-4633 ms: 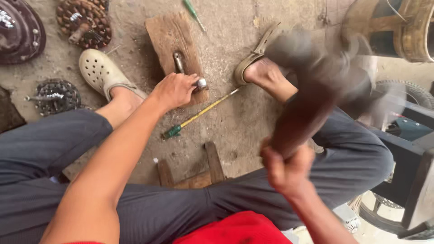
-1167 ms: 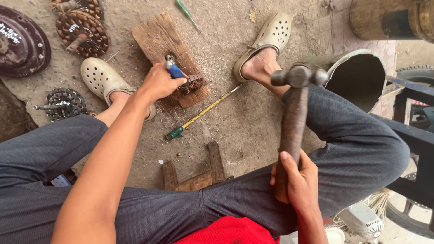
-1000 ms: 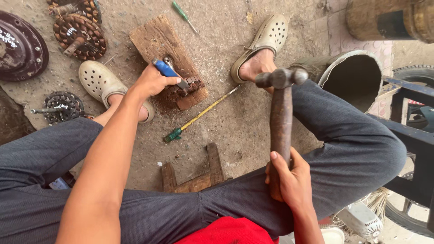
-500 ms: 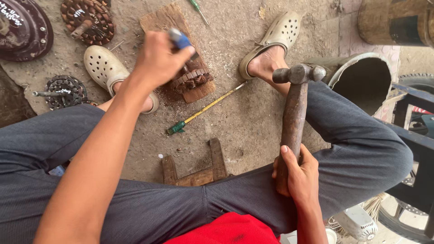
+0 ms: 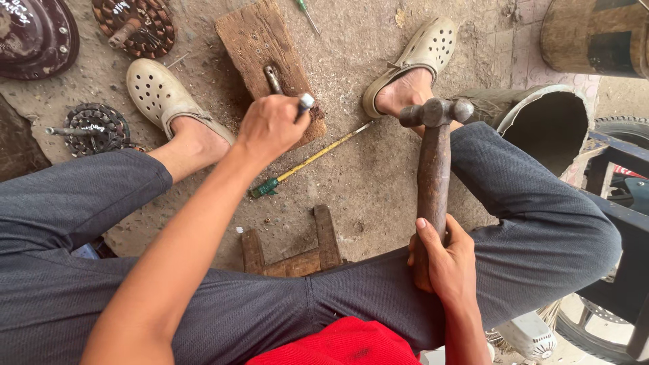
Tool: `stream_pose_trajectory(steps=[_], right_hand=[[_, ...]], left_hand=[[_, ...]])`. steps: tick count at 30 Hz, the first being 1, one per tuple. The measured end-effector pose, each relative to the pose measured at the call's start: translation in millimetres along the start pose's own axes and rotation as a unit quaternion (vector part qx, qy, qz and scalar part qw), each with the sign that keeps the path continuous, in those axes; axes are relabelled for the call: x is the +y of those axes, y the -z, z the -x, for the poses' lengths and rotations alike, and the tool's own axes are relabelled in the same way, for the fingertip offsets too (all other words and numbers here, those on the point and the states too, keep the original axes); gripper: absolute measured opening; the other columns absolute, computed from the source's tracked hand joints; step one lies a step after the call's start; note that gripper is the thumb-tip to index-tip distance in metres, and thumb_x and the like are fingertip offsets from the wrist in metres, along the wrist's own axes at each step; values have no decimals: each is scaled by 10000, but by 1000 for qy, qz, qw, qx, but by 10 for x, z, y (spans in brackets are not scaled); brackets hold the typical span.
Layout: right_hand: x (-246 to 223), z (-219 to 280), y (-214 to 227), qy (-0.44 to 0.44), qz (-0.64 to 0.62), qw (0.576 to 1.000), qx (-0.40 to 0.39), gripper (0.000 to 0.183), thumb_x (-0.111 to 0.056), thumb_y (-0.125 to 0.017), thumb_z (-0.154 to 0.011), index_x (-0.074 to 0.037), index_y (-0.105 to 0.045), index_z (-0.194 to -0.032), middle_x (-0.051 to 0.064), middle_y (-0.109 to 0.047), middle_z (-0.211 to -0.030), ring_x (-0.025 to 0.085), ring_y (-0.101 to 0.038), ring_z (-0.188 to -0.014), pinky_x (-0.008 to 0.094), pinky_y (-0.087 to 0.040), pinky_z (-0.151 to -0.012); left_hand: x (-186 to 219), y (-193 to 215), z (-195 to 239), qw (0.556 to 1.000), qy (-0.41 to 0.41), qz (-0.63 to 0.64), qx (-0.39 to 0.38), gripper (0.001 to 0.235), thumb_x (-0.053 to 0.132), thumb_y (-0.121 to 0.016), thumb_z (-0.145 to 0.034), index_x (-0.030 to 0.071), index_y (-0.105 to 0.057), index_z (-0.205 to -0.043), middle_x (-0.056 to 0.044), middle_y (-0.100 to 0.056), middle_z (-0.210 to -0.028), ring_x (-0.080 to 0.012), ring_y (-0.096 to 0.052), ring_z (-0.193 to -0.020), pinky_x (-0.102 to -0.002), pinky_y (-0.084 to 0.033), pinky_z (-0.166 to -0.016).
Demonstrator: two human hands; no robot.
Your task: The person sits on the ground and uses a hammer and a chisel to shape a small metal object placed on a wooden block. They repeatedly strike the chisel with the hammer while adjusting the object's position.
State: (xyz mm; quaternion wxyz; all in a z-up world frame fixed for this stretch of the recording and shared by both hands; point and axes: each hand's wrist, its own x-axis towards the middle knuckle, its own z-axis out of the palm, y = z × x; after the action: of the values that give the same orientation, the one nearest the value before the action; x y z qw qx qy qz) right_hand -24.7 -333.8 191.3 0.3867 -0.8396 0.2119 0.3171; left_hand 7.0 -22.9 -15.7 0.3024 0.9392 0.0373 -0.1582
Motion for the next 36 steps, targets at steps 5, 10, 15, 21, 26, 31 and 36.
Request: stream_pose_trajectory(steps=[5,10,15,21,26,31,36], right_hand=[[-110,47,-38,31,69,997,-5,264,-272,-672,-928,-31,-637,-1030,79,-674,-643,150,-639,-504,315,-498,-467],[-233,72,-141,146,161,976,26,368,-235,-725,-875,-44,-645,-1180,100,-672,-574,175,-661,-476,343,-505,-498],[-268,27,-429,258,277,926,2,353,-286,-781,-887,-61,-639,-1119,139,-689,-646,291,-677,-584,414,-523,-574],[-160,21,-336,211,133,968,11,392,-410,-693,-885,-71,-589,-1053,179,-721,-682,385,-720,-588,476,-562,-556],[-248,44,-492,205,400,892,-53,410,-421,-743,-897,-80,-629,-1094,175,-690,-619,370,-668,-574,496,-503,-572],[-111,114,-370,175,154,972,-21,250,-289,-718,-933,-50,-652,-965,63,-706,-605,145,-670,-510,345,-527,-491],[-4,247,60,33,-113,993,2,233,-209,-601,-980,15,-581,-1039,91,-627,-641,187,-578,-482,334,-448,-421]], left_hand=[[69,-325,42,991,-55,86,90,452,180,-595,-1060,31,-537,-1482,-296,-590,-1424,-454,-664,-1142,-460,-589,-910],[-6,-535,152,980,-109,38,164,598,146,-665,-1006,60,-433,-1550,-263,-640,-1356,-427,-645,-1224,-465,-563,-1039],[12,-450,167,982,-95,66,149,661,90,-692,-970,4,-410,-1562,-292,-628,-1357,-433,-625,-1256,-454,-538,-1054],[25,-494,312,983,-83,59,151,667,78,-742,-905,-4,-458,-1503,-246,-669,-1325,-389,-629,-1245,-431,-510,-1076],[63,-380,223,980,-119,15,160,765,19,-697,-808,-76,-424,-1516,-267,-654,-1318,-392,-647,-1241,-405,-536,-1109],[66,-426,217,978,-47,137,148,462,104,-636,-967,-40,-578,-1402,-266,-680,-1287,-400,-691,-1108,-449,-581,-977],[33,-309,6,974,39,187,122,274,184,-635,-1029,-10,-746,-1188,-244,-743,-1108,-399,-698,-958,-469,-592,-792]])
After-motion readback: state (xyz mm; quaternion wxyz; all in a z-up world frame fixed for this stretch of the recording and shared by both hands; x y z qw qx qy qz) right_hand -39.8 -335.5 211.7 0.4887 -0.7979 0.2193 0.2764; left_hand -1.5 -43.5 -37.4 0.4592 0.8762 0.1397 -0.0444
